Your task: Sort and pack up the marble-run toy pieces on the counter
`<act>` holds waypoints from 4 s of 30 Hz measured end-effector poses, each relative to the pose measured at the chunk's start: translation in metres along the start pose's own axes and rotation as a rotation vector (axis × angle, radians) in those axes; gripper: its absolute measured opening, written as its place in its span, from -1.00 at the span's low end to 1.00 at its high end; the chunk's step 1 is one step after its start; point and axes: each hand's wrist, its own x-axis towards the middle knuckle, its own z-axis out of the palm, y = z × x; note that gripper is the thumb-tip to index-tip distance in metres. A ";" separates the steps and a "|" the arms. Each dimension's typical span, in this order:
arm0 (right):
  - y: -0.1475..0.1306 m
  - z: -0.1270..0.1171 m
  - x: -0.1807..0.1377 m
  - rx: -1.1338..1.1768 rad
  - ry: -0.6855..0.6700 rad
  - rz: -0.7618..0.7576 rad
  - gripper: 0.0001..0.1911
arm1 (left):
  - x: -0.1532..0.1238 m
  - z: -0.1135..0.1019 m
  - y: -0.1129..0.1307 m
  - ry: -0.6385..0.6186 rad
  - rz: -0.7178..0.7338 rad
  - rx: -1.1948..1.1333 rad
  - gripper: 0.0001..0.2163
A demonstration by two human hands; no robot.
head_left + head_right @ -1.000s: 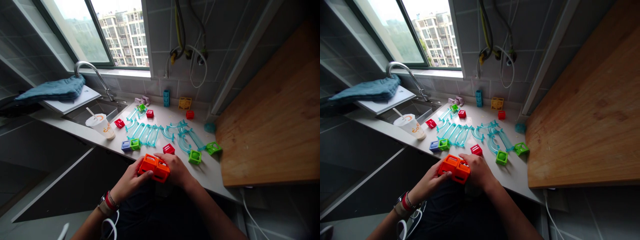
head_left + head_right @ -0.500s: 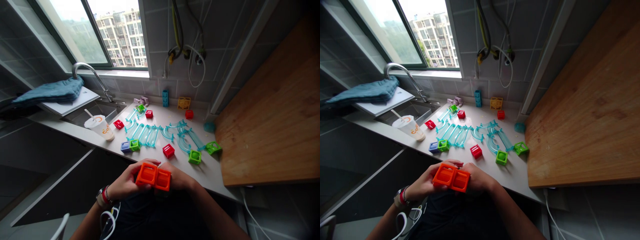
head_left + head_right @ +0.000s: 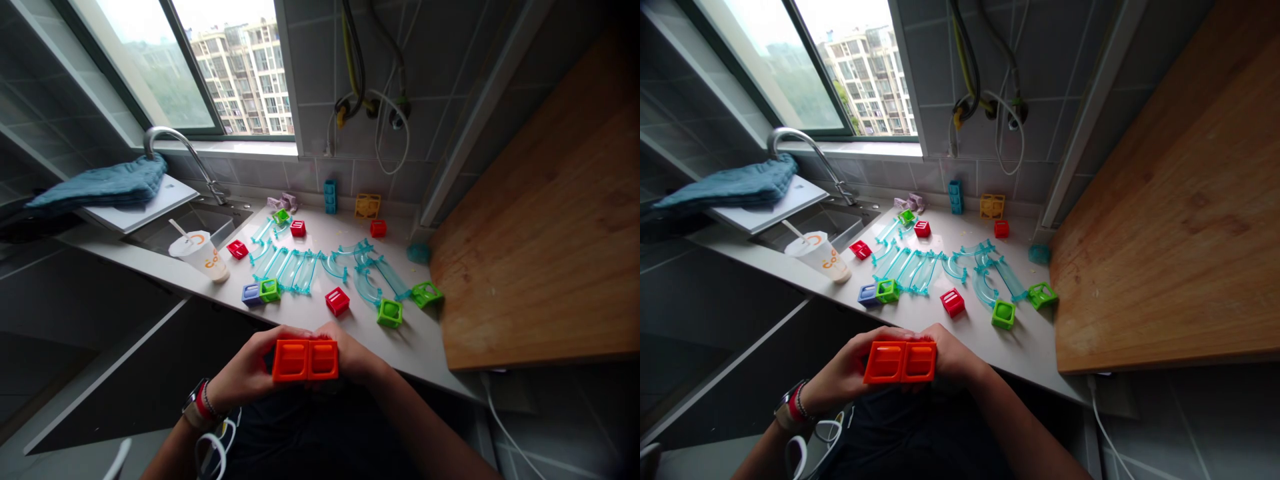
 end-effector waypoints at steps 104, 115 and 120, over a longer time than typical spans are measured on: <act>0.002 -0.024 0.016 0.533 0.185 -0.629 -0.31 | 0.412 0.045 -0.001 -0.100 0.257 0.625 -0.66; 0.007 -0.033 0.024 0.584 0.258 -0.674 -0.44 | 0.353 -0.038 0.038 -0.238 0.282 0.168 -0.42; 0.008 -0.027 0.021 0.565 0.251 -0.655 -0.45 | 0.268 -0.090 0.054 -0.446 0.168 -0.077 -0.43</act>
